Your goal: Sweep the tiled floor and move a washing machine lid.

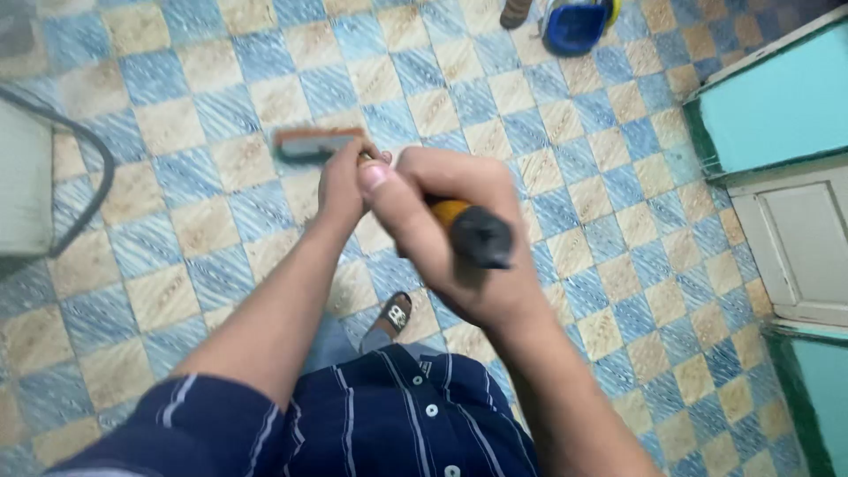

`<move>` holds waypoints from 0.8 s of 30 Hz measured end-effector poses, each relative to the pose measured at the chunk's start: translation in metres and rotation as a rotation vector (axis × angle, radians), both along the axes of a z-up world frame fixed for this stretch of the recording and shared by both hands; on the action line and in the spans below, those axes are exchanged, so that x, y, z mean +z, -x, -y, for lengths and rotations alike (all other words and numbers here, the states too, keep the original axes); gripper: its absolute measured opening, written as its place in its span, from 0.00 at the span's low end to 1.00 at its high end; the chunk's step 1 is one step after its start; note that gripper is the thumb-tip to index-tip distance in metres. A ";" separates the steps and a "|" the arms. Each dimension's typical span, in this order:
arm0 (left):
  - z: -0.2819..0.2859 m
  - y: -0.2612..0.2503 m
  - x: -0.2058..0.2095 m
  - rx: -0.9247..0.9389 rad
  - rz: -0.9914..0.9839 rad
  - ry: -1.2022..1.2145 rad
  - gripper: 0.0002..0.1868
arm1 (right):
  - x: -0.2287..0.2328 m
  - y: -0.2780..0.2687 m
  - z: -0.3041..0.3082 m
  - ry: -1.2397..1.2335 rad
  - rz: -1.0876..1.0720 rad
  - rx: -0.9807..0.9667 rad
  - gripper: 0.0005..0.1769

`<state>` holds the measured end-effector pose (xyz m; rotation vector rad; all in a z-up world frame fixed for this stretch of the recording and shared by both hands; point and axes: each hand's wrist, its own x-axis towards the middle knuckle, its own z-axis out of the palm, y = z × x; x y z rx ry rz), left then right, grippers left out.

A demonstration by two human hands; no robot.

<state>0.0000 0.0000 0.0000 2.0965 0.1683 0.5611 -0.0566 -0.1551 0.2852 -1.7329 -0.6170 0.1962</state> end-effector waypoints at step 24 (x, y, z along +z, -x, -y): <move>0.016 0.074 0.059 0.095 -0.361 -0.055 0.09 | 0.036 0.025 0.017 -0.243 0.072 0.083 0.31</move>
